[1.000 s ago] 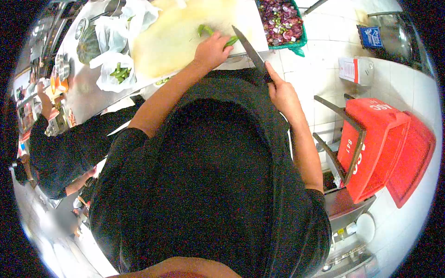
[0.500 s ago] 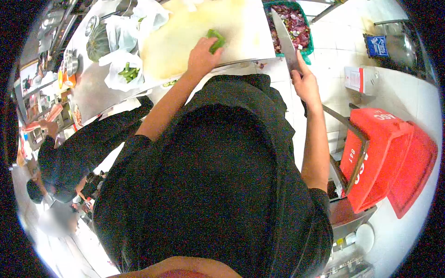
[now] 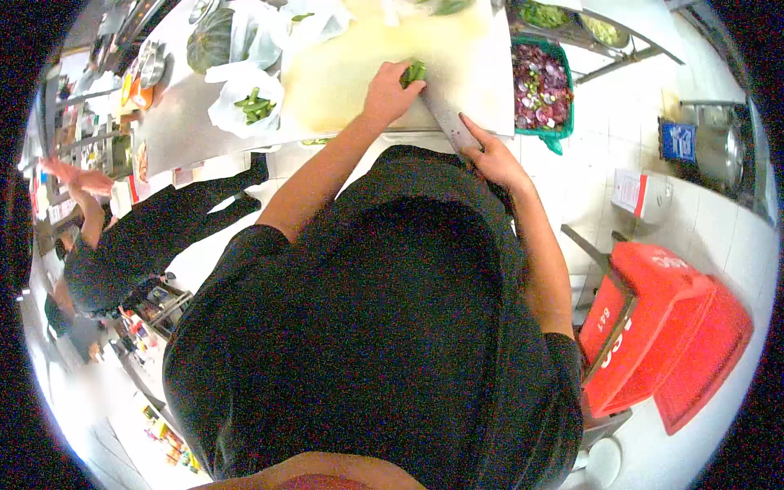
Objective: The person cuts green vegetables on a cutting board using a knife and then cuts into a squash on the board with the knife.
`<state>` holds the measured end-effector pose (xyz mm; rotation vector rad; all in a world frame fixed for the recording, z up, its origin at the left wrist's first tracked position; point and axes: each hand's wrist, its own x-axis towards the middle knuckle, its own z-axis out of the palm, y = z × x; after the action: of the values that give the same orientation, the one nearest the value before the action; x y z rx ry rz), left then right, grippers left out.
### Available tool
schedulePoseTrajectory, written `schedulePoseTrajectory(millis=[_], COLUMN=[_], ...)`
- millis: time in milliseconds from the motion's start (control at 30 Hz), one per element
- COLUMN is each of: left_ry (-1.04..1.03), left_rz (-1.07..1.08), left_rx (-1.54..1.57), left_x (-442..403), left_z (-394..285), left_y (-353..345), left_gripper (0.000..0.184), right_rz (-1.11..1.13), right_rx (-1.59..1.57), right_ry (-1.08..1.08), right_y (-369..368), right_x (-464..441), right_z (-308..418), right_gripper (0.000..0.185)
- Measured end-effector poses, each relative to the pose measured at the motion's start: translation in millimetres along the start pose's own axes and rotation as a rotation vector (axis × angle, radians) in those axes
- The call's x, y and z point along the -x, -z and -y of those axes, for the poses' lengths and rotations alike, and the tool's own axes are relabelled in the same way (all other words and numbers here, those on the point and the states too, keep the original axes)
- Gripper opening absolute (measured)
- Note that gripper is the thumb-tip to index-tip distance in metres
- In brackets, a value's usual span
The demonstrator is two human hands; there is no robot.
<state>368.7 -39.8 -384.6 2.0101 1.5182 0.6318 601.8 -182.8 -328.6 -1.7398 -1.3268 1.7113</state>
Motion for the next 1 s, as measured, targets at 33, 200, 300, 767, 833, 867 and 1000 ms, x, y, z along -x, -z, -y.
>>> schedulePoseTrajectory(millis=[33, 200, 300, 767, 833, 867, 1000], left_ry=[0.014, -0.025, 0.019, 0.2, 0.24, 0.24, 0.228], left_rz=[-0.015, -0.182, -0.31, -0.279, -0.229, -0.227, -0.248], left_rx=[0.012, 0.085, 0.228, 0.306, 0.296, 0.272, 0.129], left_x=[-1, -8, -21, -145, -153, -161, -171], left_z=[1, 12, 26, 113, 127, 148, 189], left_y=[0, 21, 52, 188, 174, 160, 133], left_gripper=[0.054, 0.049, 0.048, 0.041, 0.047, 0.049, 0.051], right_rz=[0.007, 0.034, 0.091, 0.21, 0.188, 0.18, 0.089], right_rx=[0.02, 0.023, 0.114, 0.016, 0.017, 0.019, 0.027], right_ry=[-0.018, 0.039, 0.033, 0.126, 0.061, 0.034, -0.068], right_y=[0, -1, 2, -58, -60, -63, -54], right_x=[-2, -9, -13, -112, -127, -135, -137], right_z=[8, 46, 98, 251, 244, 242, 219], right_gripper=[0.073, 0.074, 0.075, 0.078, 0.079, 0.08, 0.077])
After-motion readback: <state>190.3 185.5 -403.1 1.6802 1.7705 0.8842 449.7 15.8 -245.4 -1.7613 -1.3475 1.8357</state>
